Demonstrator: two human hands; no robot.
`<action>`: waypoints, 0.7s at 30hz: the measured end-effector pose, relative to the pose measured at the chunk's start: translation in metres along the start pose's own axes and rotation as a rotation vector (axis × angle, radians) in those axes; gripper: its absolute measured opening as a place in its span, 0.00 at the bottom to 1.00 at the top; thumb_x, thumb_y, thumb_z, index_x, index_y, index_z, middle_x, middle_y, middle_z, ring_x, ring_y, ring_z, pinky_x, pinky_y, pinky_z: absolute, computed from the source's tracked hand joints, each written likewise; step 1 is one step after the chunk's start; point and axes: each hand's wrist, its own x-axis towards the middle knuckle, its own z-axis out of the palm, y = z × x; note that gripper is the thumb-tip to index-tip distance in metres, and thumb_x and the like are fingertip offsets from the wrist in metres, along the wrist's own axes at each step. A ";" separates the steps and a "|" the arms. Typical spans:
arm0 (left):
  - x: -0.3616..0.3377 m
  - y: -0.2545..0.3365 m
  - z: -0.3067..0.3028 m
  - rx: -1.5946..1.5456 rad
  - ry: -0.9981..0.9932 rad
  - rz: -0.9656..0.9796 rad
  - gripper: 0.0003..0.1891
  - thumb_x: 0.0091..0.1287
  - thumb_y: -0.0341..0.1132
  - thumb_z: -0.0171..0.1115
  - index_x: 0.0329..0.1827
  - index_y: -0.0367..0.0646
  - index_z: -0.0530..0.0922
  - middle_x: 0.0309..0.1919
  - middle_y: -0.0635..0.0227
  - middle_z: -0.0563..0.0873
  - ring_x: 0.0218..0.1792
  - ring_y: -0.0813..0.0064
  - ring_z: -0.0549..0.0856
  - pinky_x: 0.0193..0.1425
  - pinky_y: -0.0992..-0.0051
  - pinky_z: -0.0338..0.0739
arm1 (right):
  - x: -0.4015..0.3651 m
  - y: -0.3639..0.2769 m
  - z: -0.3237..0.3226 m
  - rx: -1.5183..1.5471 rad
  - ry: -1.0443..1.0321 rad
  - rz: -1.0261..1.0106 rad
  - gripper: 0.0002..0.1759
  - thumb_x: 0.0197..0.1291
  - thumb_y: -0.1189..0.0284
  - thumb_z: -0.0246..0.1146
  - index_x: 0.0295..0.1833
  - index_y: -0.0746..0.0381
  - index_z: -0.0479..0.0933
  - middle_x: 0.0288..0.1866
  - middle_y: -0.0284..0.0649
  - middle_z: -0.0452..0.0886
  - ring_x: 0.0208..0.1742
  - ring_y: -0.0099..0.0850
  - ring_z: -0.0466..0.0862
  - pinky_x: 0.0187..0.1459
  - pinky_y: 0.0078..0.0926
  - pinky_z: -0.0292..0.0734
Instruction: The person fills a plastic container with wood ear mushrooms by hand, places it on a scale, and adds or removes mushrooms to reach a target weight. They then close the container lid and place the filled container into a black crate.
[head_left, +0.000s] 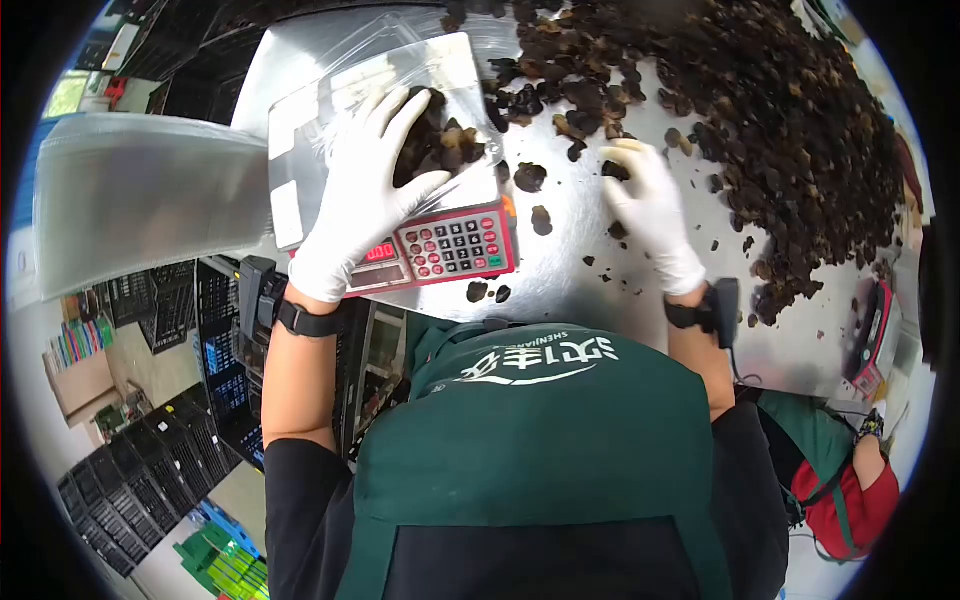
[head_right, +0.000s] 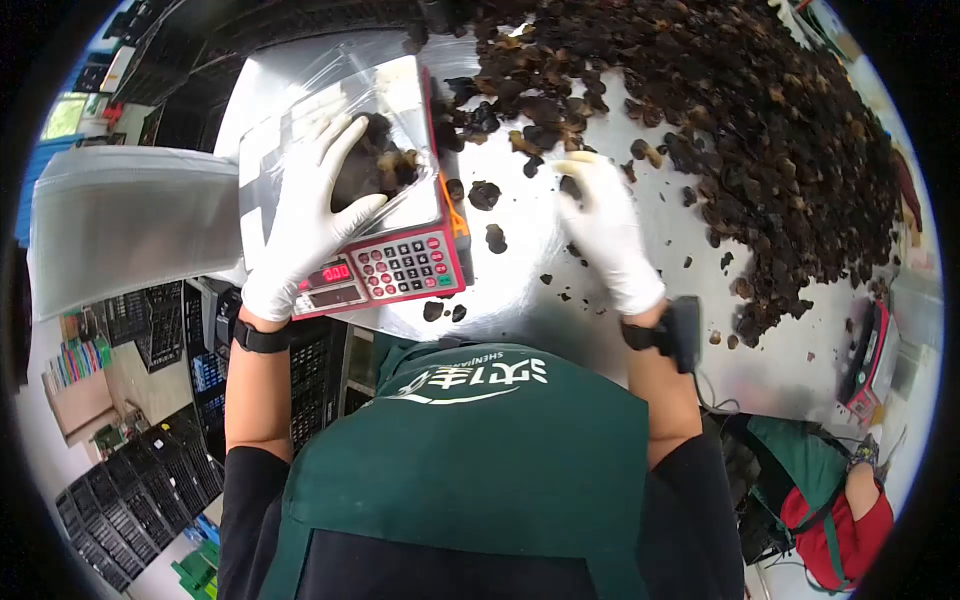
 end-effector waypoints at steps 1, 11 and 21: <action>0.001 0.001 0.001 -0.014 -0.004 -0.017 0.43 0.55 0.42 0.76 0.76 0.48 0.68 0.73 0.54 0.71 0.76 0.50 0.65 0.78 0.54 0.59 | 0.004 -0.010 0.012 0.057 -0.038 -0.069 0.17 0.56 0.73 0.67 0.53 0.60 0.81 0.57 0.46 0.81 0.61 0.44 0.79 0.63 0.37 0.75; -0.016 0.004 -0.041 -0.142 0.209 -0.201 0.33 0.66 0.29 0.66 0.76 0.41 0.67 0.72 0.57 0.73 0.73 0.62 0.72 0.78 0.64 0.61 | 0.035 -0.009 0.070 0.587 -0.308 0.269 0.10 0.60 0.78 0.64 0.47 0.64 0.81 0.41 0.36 0.85 0.42 0.24 0.84 0.45 0.23 0.79; -0.045 -0.059 -0.046 -0.251 0.329 -0.497 0.28 0.73 0.35 0.63 0.75 0.45 0.68 0.71 0.56 0.74 0.72 0.62 0.72 0.75 0.59 0.65 | 0.123 0.025 0.059 -0.201 -0.187 -0.152 0.18 0.58 0.69 0.63 0.55 0.52 0.82 0.47 0.41 0.87 0.48 0.42 0.86 0.50 0.36 0.81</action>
